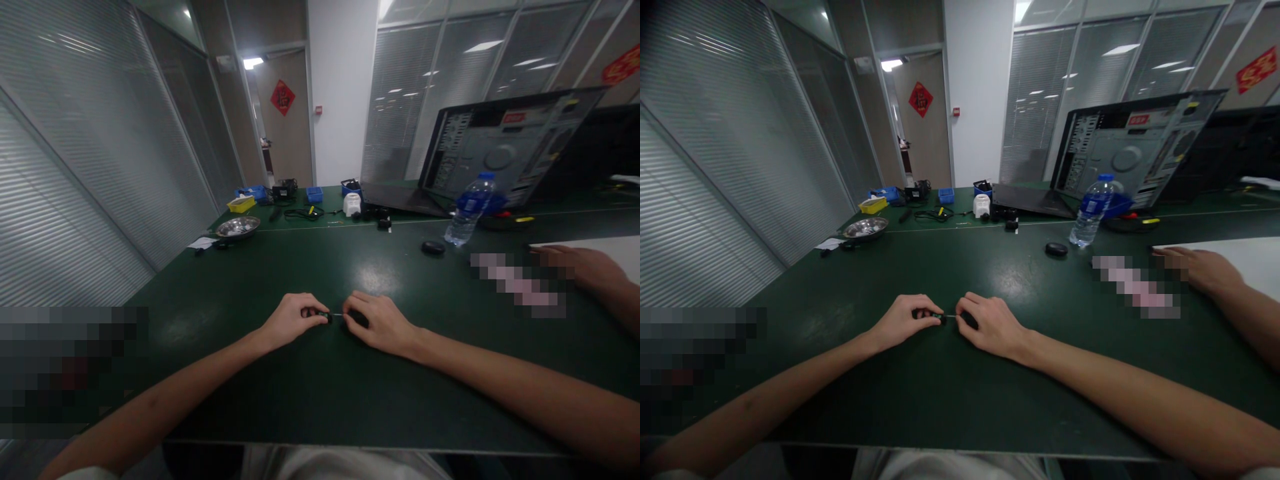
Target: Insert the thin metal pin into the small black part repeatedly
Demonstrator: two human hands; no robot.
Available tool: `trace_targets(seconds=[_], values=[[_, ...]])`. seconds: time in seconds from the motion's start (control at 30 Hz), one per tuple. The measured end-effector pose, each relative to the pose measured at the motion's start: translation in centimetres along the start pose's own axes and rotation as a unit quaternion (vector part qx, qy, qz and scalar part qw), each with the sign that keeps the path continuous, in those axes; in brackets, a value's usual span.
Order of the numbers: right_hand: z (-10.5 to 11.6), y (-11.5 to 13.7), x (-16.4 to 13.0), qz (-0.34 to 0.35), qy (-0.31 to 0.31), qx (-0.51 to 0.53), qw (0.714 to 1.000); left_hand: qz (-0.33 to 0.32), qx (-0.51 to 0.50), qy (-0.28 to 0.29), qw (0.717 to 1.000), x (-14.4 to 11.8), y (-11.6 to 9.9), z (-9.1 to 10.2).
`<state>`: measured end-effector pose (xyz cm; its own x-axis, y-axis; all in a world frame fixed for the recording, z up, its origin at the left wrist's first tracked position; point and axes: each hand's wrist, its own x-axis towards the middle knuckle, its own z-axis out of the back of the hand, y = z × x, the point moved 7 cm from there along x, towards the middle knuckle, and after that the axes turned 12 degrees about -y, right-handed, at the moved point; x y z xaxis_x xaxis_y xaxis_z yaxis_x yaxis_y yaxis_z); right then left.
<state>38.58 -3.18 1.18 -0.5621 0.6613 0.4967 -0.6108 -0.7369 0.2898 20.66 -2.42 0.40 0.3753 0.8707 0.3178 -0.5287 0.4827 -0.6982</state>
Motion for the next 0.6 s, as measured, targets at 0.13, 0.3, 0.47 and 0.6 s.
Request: trace_targets(seconds=[0.13,0.3,0.47,0.6], values=[[-0.5,0.1,-0.1,0.012,0.016,-0.003,1.0,-0.004,-0.004,-0.005,1.0,0.0,-0.1,-0.1],[-0.5,0.3,-0.1,0.027,0.015,0.007,0.999,-0.013,-0.022,-0.003,1.0,-0.1,-0.5,-0.2],[-0.8,0.6,-0.1,0.045,0.023,-0.003,0.999,-0.031,-0.038,-0.007,0.999,-0.2,-1.0,-0.3],[-1.1,0.9,-0.2,0.071,0.03,-0.005,0.997,-0.067,-0.036,0.003,0.997,-0.3,-2.0,-0.6]])
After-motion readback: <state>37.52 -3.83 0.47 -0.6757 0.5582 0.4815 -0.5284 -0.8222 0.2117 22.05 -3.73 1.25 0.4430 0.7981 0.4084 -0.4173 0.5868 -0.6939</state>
